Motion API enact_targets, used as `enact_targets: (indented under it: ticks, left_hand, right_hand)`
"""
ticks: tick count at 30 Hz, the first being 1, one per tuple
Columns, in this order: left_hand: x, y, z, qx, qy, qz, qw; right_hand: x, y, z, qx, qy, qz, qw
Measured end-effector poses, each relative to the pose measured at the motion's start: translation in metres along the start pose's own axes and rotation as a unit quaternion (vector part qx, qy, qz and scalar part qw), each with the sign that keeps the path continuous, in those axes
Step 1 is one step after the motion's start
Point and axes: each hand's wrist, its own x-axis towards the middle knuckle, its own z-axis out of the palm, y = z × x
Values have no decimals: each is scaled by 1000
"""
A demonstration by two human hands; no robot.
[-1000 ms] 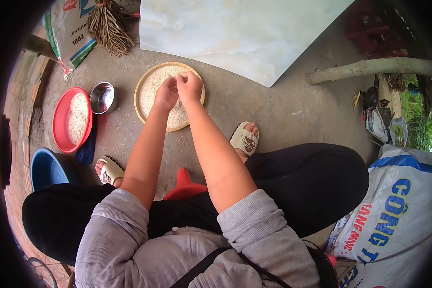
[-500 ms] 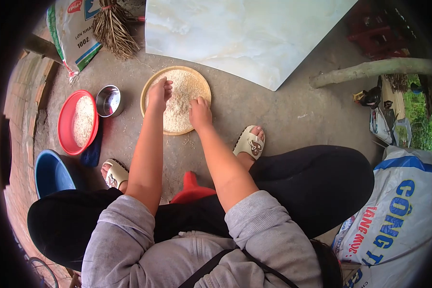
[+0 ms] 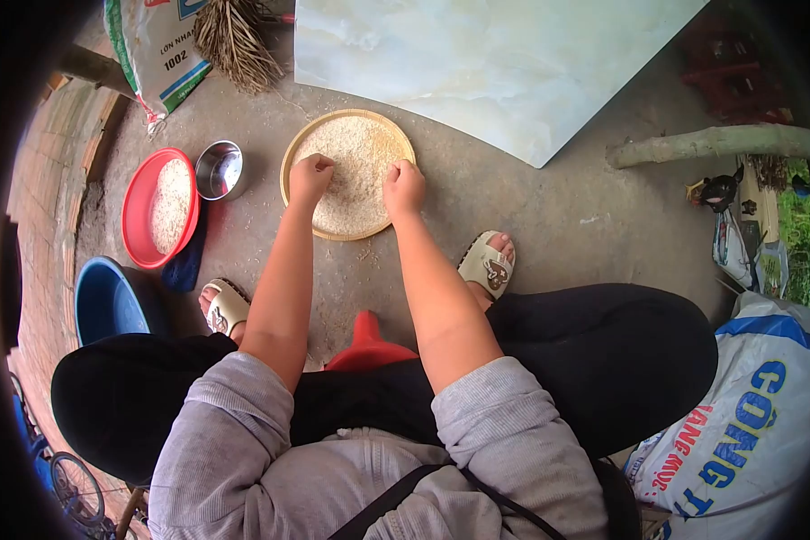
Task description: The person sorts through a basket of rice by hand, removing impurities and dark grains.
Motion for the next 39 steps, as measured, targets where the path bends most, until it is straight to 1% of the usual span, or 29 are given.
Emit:
enact_targets:
  ticks: [2, 3, 5, 6, 7, 9, 10, 11, 13, 14, 18, 20, 21, 23, 24, 25, 27, 28, 29, 30, 31, 33, 34, 36, 37, 38, 39]
  left_hand:
    - [-3, 5, 3, -32, -32, 32, 998]
    - [-3, 9, 2, -31, -31, 30, 999]
    - [-2, 16, -1, -29, -121, 27, 992]
    - [-1, 18, -2, -27, -148, 35, 988]
    - [-1, 21, -1, -26, -147, 34, 988]
    - [-3, 27, 2, -32, -248, 73, 965]
    - [-6, 30, 6, -15, -249, 100, 963]
    - [-9, 33, 10, -14, -248, 97, 964]
    - [-15, 29, 27, 8, -259, 119, 958]
    - [-18, 23, 37, 37, -225, 133, 964]
    - [-19, 23, 38, 64, -191, 109, 973]
    - [-11, 20, 30, 6, -181, 91, 979]
    - [-7, 21, 24, 7, -180, 90, 979]
    - [-2, 27, 8, -128, -177, -49, 975]
    - [0, 30, 0, -184, -186, -67, 963]
    - [2, 31, -5, -183, -186, -67, 963]
    - [7, 33, -14, -329, -168, -104, 923]
    - [9, 32, -19, -353, -177, -107, 912]
    - [10, 32, -21, -353, -177, -109, 912]
    - [12, 32, -22, -368, -169, -107, 908]
    - [14, 31, -23, -382, -161, -105, 904]
    - [16, 28, -24, -376, -163, -98, 907]
    - [17, 26, -24, -355, -156, -94, 917]
    - [19, 20, -24, -334, -148, -90, 927]
    - [19, 16, -23, -319, -128, -90, 935]
    - [19, 12, -23, -303, -110, -91, 942]
    - [17, 8, -23, -302, -110, -93, 942]
  right_hand:
    - [0, 1, 0, -1, 6, -8, 1000]
    - [-1, 2, 1, -1, 14, -16, 1000]
    - [-2, 4, 2, -16, 10, -34, 999]
    - [-3, 3, 2, -32, 9, -51, 998]
    - [-3, 3, 3, -31, 7, -51, 998]
    - [-4, 1, 4, -25, -7, -44, 999]
    - [-4, 0, 3, -23, -9, -43, 999]
    - [-4, -2, 3, -35, -4, -44, 998]
    - [-5, -3, 4, -44, -2, -44, 998]
    - [-5, -3, 4, -47, 3, -45, 998]
    - [-6, -5, 4, -34, 14, -32, 999]
    - [-6, -6, 1, -27, 8, -21, 999]
    - [-6, -7, 1, -20, 3, -11, 1000]
    - [-5, -4, 1, -14, -14, -24, 1000]
    - [-5, -5, 1, -9, -30, -37, 999]
    - [-6, -5, 2, -9, -31, -36, 999]
    - [-7, -8, 3, 35, -80, 0, 996]
    - [-8, -10, 4, 35, -81, 1, 996]
    - [-8, -13, 5, 67, -86, 19, 994]
    - [-7, -13, 7, 100, -90, 37, 990]
    - [-6, -13, 7, 100, -91, 37, 990]
    - [-5, -15, 7, 67, -104, -8, 992]
    - [-6, -16, 5, 67, -105, -8, 992]
    - [-9, -22, -2, -9, -168, -109, 980]
    - [-13, -25, -6, -8, -170, -110, 979]
    - [-20, -28, -10, -62, -178, -174, 967]
    - [-25, -28, -11, -115, -183, -237, 947]
